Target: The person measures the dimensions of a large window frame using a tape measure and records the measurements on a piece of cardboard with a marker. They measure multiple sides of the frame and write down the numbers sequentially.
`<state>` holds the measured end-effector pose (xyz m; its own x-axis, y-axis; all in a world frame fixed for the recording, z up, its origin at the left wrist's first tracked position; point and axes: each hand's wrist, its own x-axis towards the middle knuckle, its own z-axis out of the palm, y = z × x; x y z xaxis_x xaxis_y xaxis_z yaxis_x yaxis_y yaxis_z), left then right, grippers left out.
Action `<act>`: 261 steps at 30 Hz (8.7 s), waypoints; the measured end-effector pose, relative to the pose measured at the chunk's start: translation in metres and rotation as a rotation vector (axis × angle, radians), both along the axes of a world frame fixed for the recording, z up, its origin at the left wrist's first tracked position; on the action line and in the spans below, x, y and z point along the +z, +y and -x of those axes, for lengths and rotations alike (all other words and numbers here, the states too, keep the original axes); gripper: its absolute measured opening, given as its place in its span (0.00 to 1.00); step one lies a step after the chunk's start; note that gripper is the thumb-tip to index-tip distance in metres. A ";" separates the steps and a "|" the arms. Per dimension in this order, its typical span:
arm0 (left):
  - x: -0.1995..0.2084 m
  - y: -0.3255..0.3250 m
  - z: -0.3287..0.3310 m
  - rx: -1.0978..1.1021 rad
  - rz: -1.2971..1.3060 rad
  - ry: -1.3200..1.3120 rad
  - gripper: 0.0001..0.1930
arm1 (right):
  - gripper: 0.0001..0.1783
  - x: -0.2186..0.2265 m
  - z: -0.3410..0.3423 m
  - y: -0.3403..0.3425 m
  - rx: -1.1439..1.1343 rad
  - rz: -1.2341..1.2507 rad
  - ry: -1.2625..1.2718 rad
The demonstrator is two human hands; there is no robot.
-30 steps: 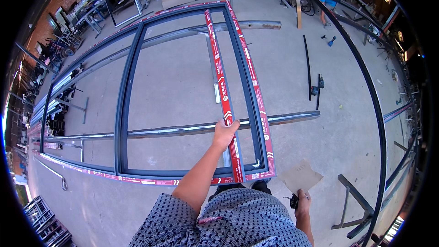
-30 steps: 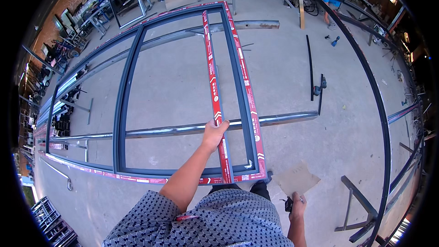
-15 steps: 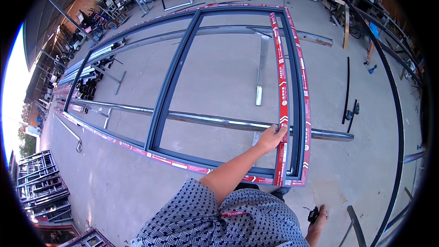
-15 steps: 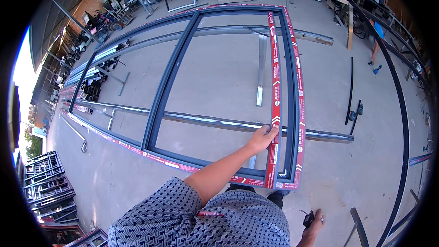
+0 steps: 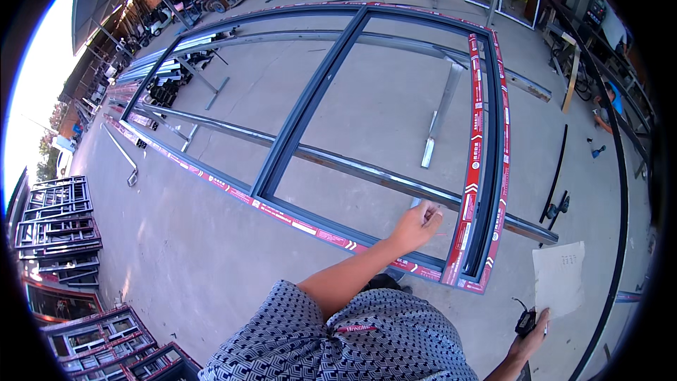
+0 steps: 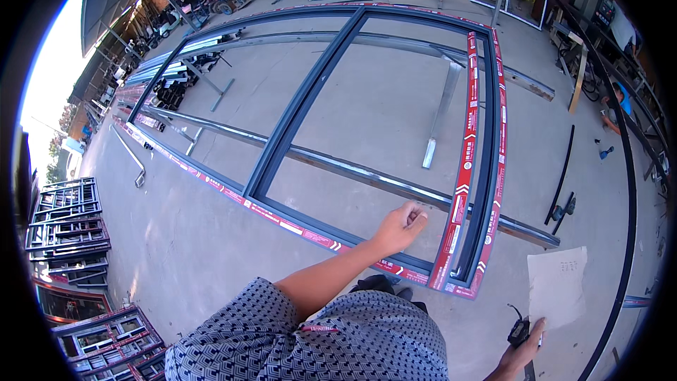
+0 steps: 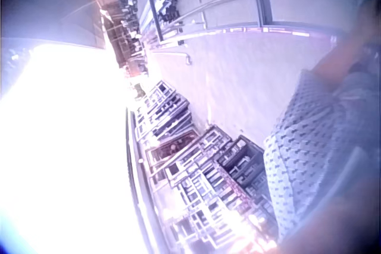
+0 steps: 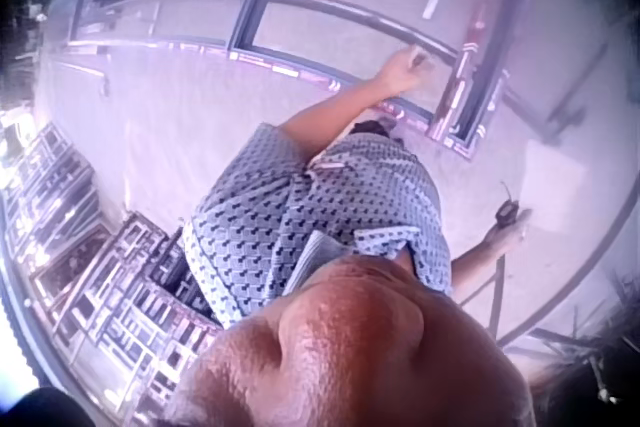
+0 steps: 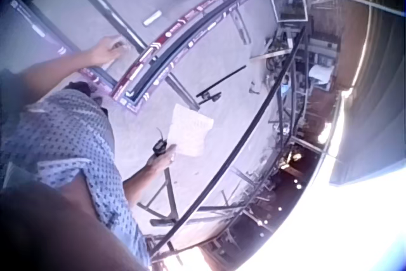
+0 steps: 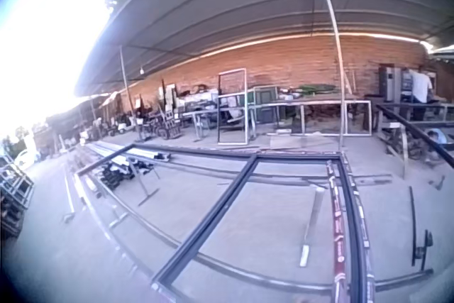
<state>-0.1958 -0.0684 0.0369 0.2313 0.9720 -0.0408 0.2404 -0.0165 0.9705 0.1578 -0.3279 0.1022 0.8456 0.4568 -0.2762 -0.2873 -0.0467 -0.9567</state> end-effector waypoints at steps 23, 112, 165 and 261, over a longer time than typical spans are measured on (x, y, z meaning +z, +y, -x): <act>0.044 -0.152 -0.031 -0.257 0.590 -0.531 0.18 | 0.15 0.032 0.092 0.016 0.712 0.026 0.100; -0.025 -0.152 0.284 0.405 0.560 -0.584 0.10 | 0.11 0.037 0.378 0.085 1.204 0.085 -0.121; -0.005 -0.222 0.688 1.262 0.202 -0.652 0.14 | 0.13 0.047 0.817 0.263 1.939 -0.126 -0.158; 0.036 0.123 2.500 1.461 0.183 0.031 0.12 | 0.16 -0.033 2.708 0.685 2.088 -0.130 -0.125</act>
<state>-2.6959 0.0544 0.0731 -0.9323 0.3178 -0.1729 -0.0445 0.3735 0.9266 -2.5503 0.3568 0.0688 -0.8267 0.5373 -0.1671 0.1433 -0.0861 -0.9859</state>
